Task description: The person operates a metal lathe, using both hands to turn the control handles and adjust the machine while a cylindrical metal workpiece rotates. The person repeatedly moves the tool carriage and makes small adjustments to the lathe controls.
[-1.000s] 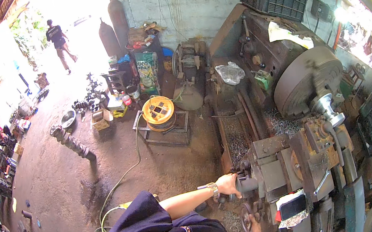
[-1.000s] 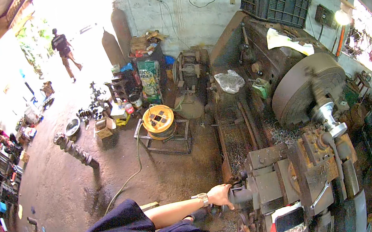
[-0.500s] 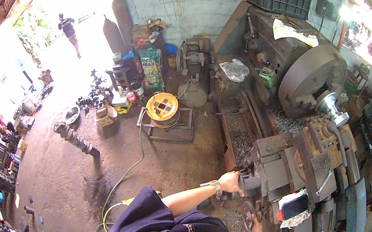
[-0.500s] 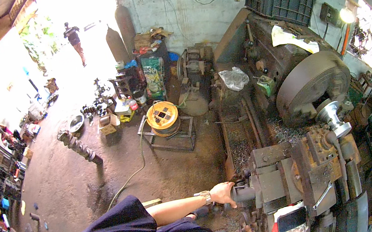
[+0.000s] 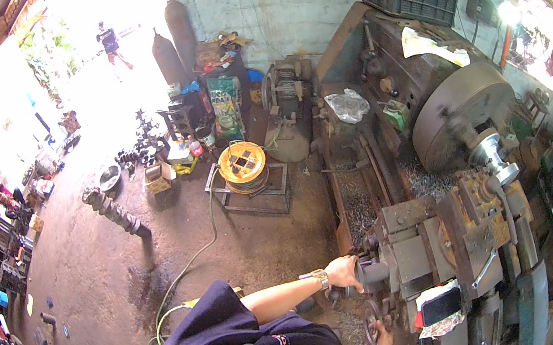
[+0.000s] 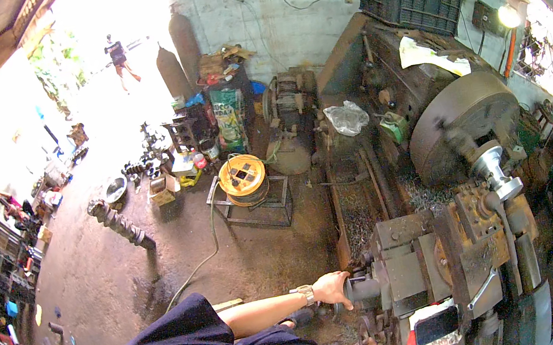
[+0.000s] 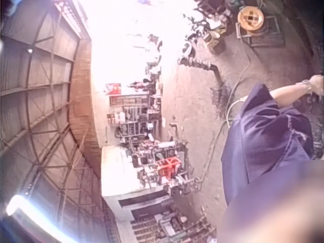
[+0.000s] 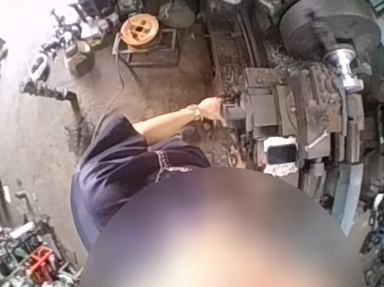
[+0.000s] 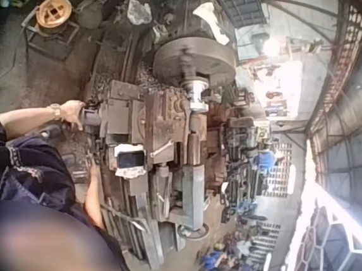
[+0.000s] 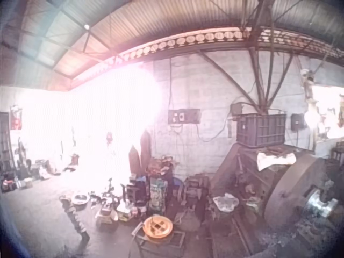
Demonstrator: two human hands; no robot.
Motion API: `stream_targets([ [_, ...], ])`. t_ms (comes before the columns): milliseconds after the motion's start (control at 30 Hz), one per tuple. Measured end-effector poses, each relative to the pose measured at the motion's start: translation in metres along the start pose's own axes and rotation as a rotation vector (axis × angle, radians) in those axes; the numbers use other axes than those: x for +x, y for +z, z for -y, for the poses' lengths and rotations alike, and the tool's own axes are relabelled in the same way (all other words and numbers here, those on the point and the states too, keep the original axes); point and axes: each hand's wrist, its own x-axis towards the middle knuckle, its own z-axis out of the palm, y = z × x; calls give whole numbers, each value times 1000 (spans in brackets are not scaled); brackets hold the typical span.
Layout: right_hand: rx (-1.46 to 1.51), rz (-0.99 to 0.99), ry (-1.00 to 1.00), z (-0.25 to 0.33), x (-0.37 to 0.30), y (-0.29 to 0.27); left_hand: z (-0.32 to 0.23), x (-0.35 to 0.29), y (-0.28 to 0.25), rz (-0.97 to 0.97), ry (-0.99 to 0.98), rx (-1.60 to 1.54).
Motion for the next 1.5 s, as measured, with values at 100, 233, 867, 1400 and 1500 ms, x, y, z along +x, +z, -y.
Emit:
stream_targets([
  [100,-35,-17,-102,-14,4,-3,-4,-1,-3,39,-45,15],
  [233,-54,2,-145,-34,14,-6,-9,-4,-7,-10,-9,27],
  [867,-274,-8,41,19,-21,-12,-13,-2,-6,4,-52,65],
  [1400,-197,39,82,9,-21,-15,-3,7,1,-10,-85,91],
  [1500,-153,34,55,7,-23,-15,-3,7,0,-4,-78,78],
])
